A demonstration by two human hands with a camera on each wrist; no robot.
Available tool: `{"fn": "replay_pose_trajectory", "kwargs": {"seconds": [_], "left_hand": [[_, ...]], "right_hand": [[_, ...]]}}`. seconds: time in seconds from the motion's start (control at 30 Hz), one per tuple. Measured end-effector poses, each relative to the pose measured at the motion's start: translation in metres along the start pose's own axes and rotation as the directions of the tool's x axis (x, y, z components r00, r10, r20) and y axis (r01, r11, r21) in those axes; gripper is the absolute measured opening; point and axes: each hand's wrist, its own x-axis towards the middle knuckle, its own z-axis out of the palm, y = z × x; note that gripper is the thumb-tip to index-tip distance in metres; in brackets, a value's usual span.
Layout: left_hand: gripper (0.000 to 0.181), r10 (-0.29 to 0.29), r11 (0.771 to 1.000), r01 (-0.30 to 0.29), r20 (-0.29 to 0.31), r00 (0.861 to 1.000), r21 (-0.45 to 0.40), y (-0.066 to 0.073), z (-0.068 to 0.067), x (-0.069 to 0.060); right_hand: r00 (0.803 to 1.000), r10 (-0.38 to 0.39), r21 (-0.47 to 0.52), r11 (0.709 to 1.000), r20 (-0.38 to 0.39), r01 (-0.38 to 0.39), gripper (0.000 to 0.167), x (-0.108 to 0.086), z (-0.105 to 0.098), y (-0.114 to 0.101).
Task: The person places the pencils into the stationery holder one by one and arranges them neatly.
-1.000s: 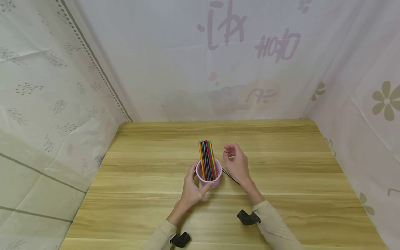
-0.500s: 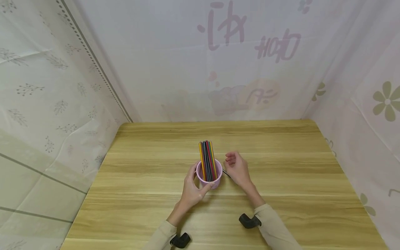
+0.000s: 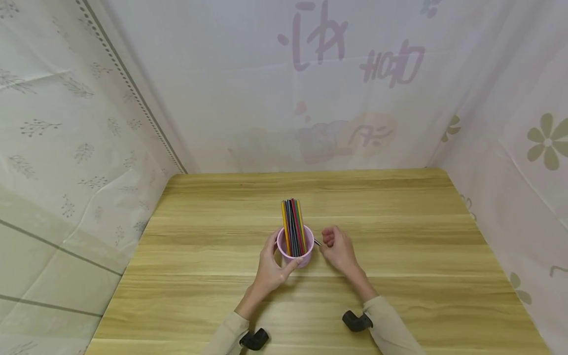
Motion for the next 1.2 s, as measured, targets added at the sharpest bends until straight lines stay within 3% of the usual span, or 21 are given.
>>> {"fn": "replay_pose_trajectory", "kwargs": {"seconds": [0.13,0.37,0.73,1.2], "left_hand": [[0.088,-0.013,1.0,0.013,0.008,1.0,0.007,-0.001,-0.001,0.001],[0.089,-0.031,0.999,0.03,0.028,0.999,0.025,-0.001,-0.002,0.001],[0.088,0.009,0.999,-0.01,0.02,1.0,0.036,-0.003,-0.003,0.002],[0.089,-0.037,0.999,0.036,0.026,0.999,0.024,-0.002,-0.003,0.001]], "right_hand": [[1.0,-0.005,-0.04,0.999,0.007,0.006,0.035,-0.002,-0.001,0.005],[0.995,-0.1,-0.047,0.994,-0.028,0.099,0.031,-0.005,-0.004,0.007],[0.997,-0.052,-0.063,0.996,0.058,0.056,0.024,-0.002,-0.011,0.006],[0.991,-0.128,-0.007,0.992,-0.032,0.128,0.024,0.007,-0.028,-0.016]]}}
